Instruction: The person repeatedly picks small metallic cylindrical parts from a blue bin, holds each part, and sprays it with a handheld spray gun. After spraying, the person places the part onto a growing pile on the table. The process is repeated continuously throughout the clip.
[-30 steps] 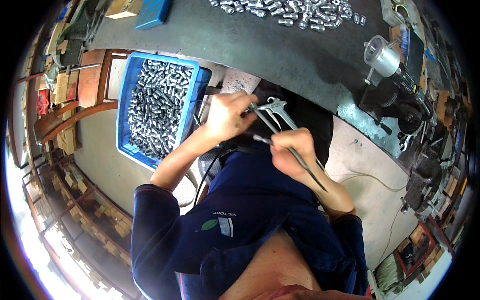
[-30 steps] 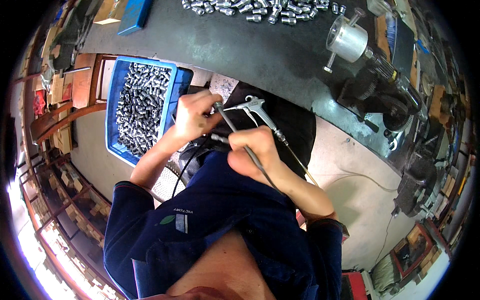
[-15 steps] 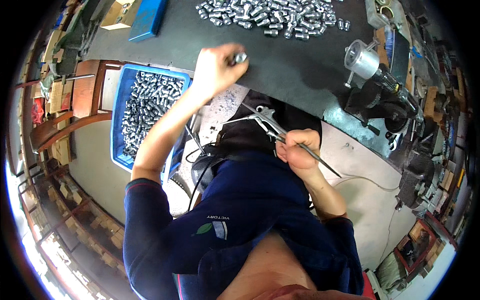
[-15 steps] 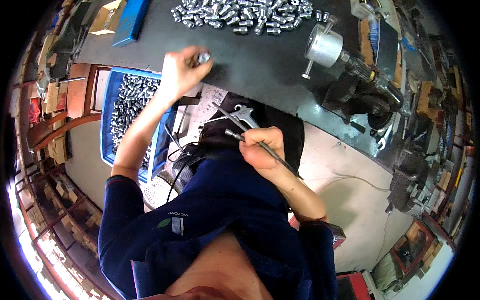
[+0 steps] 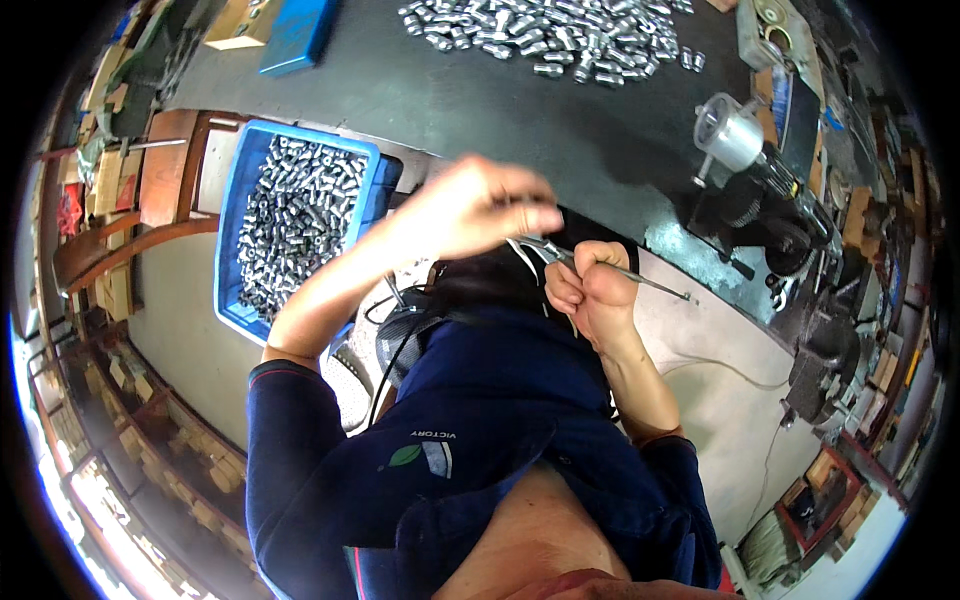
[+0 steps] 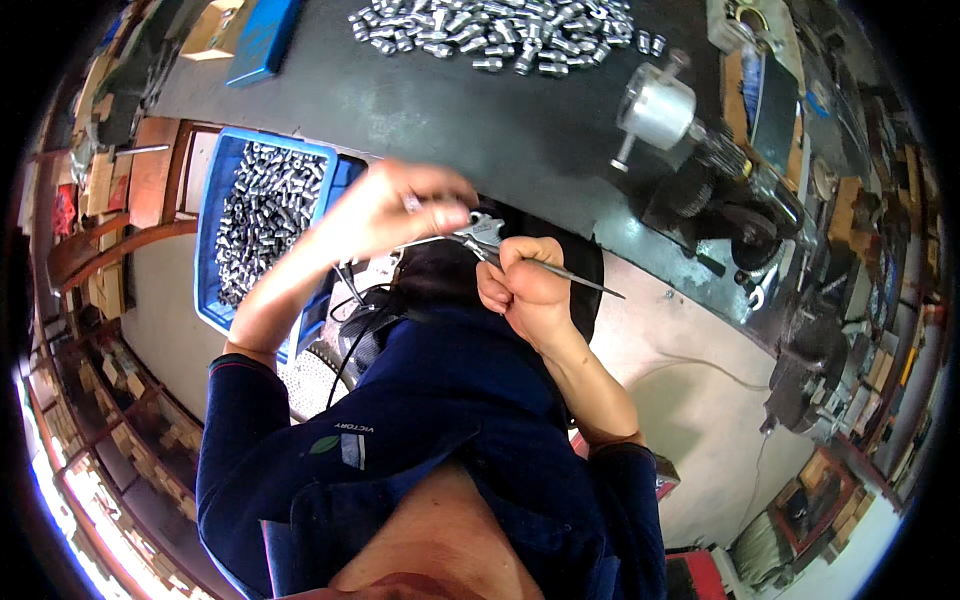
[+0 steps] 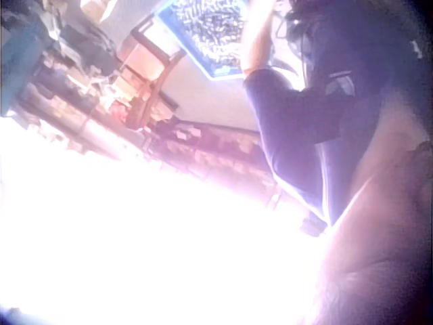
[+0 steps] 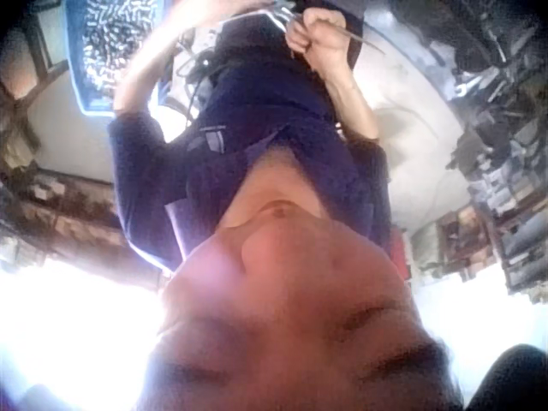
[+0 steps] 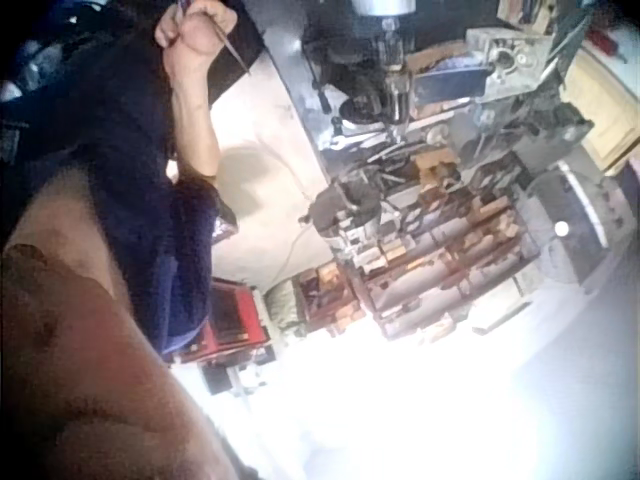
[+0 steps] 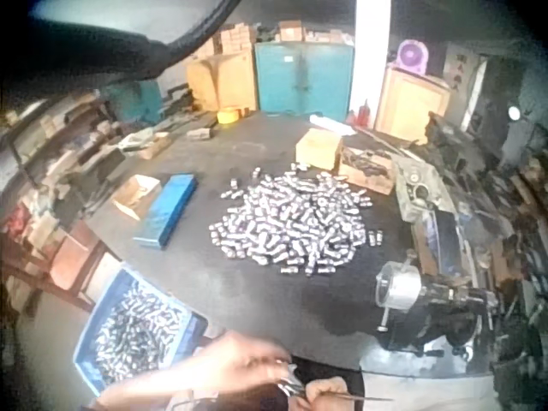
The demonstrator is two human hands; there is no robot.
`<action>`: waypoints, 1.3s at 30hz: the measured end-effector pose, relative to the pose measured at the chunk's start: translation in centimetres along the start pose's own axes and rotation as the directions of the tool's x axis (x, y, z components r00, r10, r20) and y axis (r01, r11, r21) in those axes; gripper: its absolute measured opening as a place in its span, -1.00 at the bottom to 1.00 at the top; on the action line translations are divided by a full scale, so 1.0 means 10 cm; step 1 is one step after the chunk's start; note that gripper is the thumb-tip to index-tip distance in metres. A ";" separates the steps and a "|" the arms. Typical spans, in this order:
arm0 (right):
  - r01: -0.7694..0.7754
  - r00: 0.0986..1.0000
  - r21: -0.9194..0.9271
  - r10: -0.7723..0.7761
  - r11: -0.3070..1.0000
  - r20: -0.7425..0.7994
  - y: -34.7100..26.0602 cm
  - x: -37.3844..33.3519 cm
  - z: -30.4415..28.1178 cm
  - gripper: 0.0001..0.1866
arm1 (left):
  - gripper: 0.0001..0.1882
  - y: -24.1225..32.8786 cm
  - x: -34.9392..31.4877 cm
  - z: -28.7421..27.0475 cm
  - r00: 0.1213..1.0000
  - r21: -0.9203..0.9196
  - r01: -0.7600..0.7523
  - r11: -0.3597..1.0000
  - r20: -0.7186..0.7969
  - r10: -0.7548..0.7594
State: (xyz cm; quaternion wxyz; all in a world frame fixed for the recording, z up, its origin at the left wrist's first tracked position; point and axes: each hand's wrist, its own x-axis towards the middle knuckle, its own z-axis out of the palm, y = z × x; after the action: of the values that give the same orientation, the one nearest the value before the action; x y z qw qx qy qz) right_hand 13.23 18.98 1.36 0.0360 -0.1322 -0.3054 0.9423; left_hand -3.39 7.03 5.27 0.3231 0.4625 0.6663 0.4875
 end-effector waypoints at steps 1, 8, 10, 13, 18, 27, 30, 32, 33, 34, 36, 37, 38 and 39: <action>-0.026 1.000 0.005 0.026 1.000 0.005 0.01 0.03 0.03 -0.74 | -0.74 -0.05 -0.07 0.06 0.996 0.118 -0.079 0.990 0.039 0.075; -0.029 0.999 -0.086 0.028 0.996 -0.018 0.10 -0.02 0.09 -0.67 | -0.74 -0.21 -0.24 0.24 0.975 0.157 -0.214 0.964 0.100 0.200; -0.067 0.998 -0.082 0.066 0.994 -0.019 0.14 -0.03 0.08 -0.76 | -0.75 -0.25 -0.32 0.22 0.967 0.138 -0.242 0.961 0.120 0.226; -0.107 0.994 -0.117 0.104 0.987 -0.029 0.17 -0.03 0.14 -0.78 | -0.76 -0.29 -0.43 0.15 0.941 0.168 -0.331 0.928 0.131 0.312; -0.141 0.990 -0.178 0.143 0.974 -0.003 0.19 -0.03 0.20 -0.78 | -0.81 -0.34 -0.53 0.07 0.886 0.244 -0.461 0.853 0.181 0.427; -0.119 0.989 -0.187 0.100 0.975 -0.109 0.14 -0.08 0.12 -0.79 | -0.86 -1.17 -1.62 -1.21 0.811 0.508 0.453 0.732 -0.576 -0.101; -0.134 0.987 -0.192 0.113 0.972 -0.118 0.17 -0.06 0.10 -0.79 | -0.78 -1.87 -2.15 -1.49 0.636 0.371 0.719 0.588 -0.692 -0.342; -0.146 0.986 -0.190 0.127 0.971 -0.110 0.17 -0.05 0.11 -0.78 | -0.73 -2.16 -2.27 -1.47 0.581 0.353 0.793 0.496 -0.682 -0.444; -0.144 0.986 -0.198 0.125 0.970 -0.106 0.17 -0.04 0.12 -0.78 | -0.68 -2.34 -2.33 -1.40 0.571 0.384 0.804 0.453 -0.711 -0.410; -0.142 0.987 -0.209 0.122 0.968 -0.105 0.17 -0.03 0.14 -0.78 | -0.68 -2.36 -2.28 -1.33 0.550 0.418 0.832 0.364 -0.707 -0.444; -0.138 0.988 -0.225 0.118 0.965 -0.097 0.16 -0.02 0.18 -0.77 | -0.65 -2.37 -2.15 -1.25 0.517 0.498 0.846 0.191 -0.676 -0.525; -0.137 0.989 -0.229 0.119 0.964 -0.090 0.16 -0.02 0.20 -0.77 | -0.67 -2.43 -2.12 -1.23 0.552 0.556 0.817 0.156 -0.672 -0.494; -0.136 0.989 -0.232 0.120 0.963 -0.083 0.16 -0.03 0.21 -0.77 | -0.67 -2.49 -2.11 -1.23 0.555 0.562 0.812 0.160 -0.657 -0.510; -0.140 0.988 -0.256 0.119 0.957 -0.096 0.16 -0.04 0.20 -0.77 | -0.67 -2.51 -2.09 -1.25 0.560 0.571 0.805 0.162 -0.641 -0.526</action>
State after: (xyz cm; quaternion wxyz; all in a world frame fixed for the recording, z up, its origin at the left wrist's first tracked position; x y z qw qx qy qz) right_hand 13.10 16.53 2.06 -0.0314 -0.1927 -0.4163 0.8880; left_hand -14.35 -19.23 -15.00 0.1421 0.1287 0.9812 -0.0238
